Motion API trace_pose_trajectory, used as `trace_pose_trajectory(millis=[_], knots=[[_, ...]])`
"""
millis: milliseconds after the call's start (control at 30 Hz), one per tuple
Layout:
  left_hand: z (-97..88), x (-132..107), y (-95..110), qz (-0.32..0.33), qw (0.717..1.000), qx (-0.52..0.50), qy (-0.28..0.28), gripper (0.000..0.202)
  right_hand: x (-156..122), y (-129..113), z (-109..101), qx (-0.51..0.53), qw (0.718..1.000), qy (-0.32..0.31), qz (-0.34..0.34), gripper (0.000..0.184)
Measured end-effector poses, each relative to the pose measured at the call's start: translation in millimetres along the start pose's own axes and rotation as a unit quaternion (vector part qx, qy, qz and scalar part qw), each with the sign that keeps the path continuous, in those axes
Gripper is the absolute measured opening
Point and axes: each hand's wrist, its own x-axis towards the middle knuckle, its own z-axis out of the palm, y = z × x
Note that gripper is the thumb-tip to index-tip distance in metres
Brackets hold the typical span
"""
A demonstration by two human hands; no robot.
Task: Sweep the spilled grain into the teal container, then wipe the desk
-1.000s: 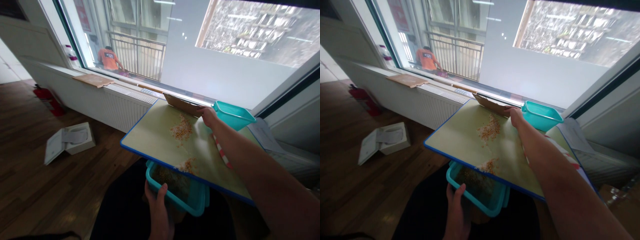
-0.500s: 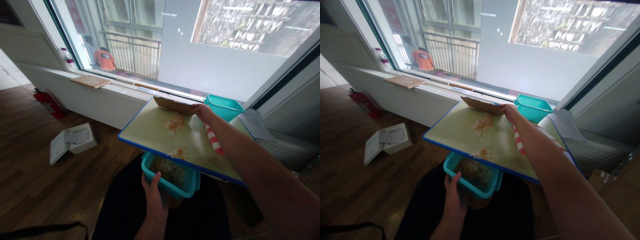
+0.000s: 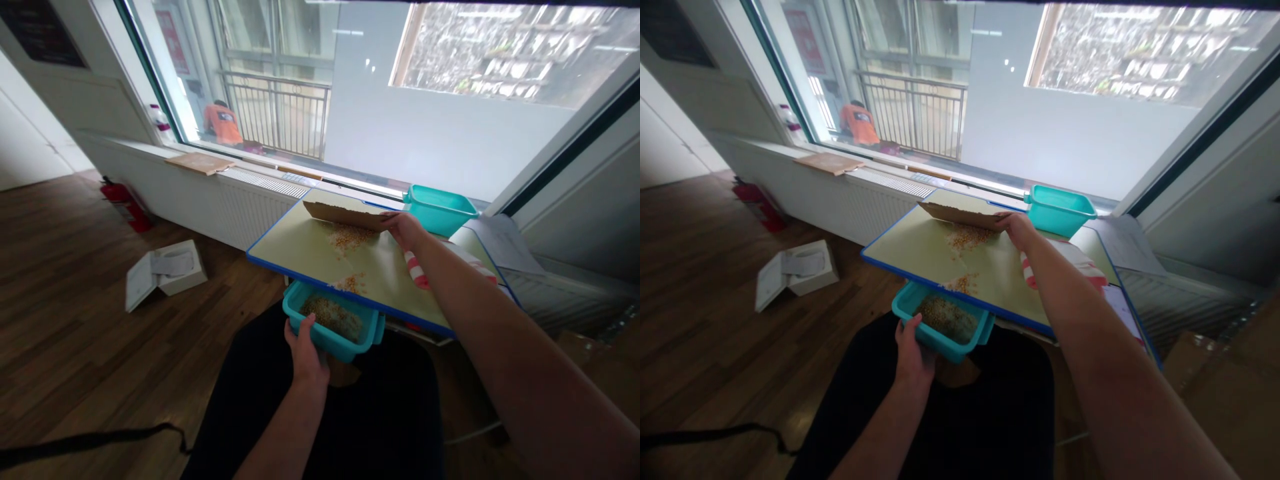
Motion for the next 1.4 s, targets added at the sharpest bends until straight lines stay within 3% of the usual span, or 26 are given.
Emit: trace_pose_trajectory(millis=[233, 1000, 1400], knots=[[0.4, -3.7, 0.3, 0.003, 1.0, 0.002, 0.01, 0.072, -11.7, -1.7, 2.7, 0.0, 1.0, -0.006, -0.003, 0.023], [0.1, 5.9, 6.2, -0.013, 1.0, -0.003, 0.007, 0.078, -9.7, -0.2, -6.4, -0.02, 1.0, -0.008, -0.005, 0.021], [2.5, 5.1, 9.0, -0.008, 1.0, -0.009, 0.008, 0.08, -27.8, -2.8, -3.5, -0.005, 1.0, -0.001, 0.003, 0.026]])
